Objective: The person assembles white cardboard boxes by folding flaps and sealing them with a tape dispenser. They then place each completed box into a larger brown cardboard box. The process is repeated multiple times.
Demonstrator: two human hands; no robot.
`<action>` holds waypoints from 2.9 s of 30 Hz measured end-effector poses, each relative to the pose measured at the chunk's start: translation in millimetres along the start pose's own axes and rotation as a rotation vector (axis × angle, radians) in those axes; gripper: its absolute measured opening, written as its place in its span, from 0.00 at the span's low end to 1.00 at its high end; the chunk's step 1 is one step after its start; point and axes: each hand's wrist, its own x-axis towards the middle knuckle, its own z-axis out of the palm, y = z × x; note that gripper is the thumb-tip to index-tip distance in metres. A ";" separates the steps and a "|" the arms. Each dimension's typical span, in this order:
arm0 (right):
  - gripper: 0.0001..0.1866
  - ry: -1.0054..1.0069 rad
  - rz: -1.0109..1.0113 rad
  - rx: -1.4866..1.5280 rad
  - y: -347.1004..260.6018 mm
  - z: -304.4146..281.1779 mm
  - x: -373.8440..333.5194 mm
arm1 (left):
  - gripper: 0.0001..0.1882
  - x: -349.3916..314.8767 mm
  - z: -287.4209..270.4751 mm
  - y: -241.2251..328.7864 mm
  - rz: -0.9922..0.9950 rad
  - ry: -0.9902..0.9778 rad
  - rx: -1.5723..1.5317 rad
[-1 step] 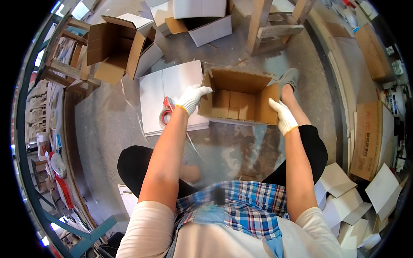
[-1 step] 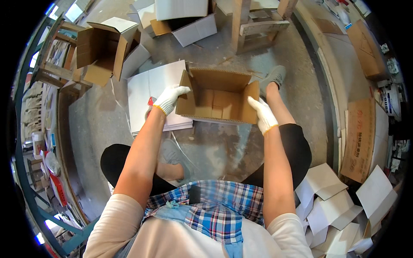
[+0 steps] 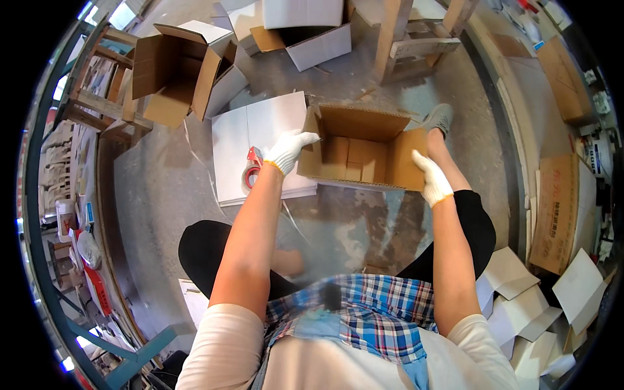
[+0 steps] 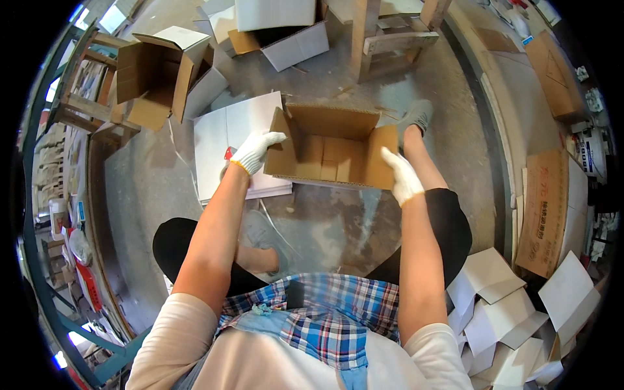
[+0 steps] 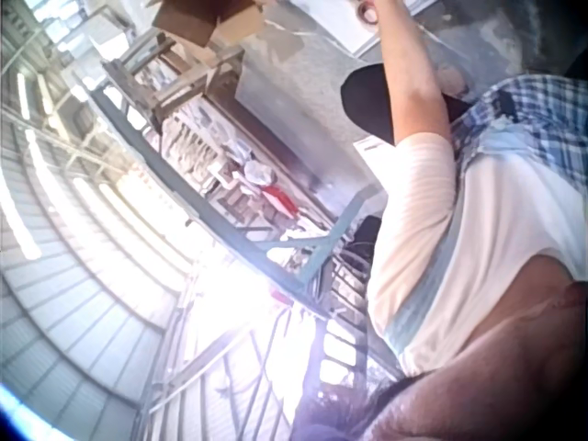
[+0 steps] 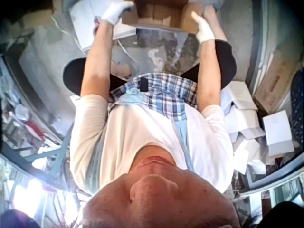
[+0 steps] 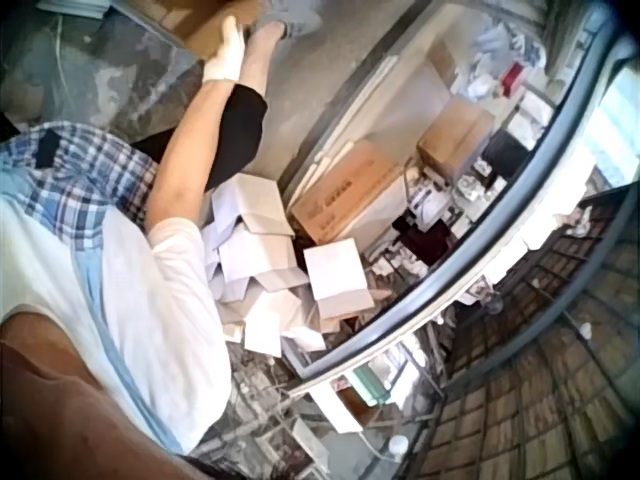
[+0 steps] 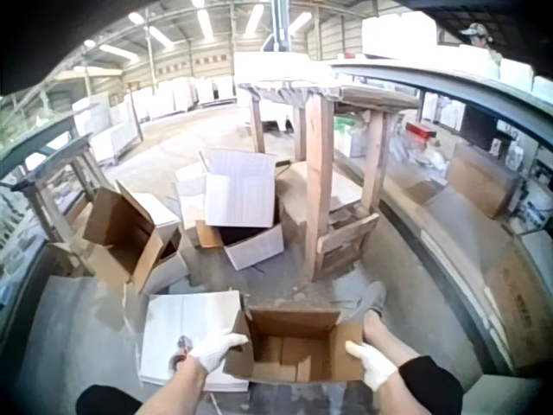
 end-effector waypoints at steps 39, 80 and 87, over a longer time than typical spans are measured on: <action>0.17 0.157 0.046 -0.052 108.8 60.8 -88.8 | 0.54 -19.9 62.2 16.8 0.133 0.510 0.367; 0.34 0.077 0.181 -0.236 2.7 -2.4 66.9 | 0.33 15.9 -26.2 -125.1 -0.240 -0.012 -0.507; 0.45 0.239 -0.139 -0.877 60.8 4.3 95.7 | 0.49 30.6 17.4 -152.4 -0.338 0.081 0.016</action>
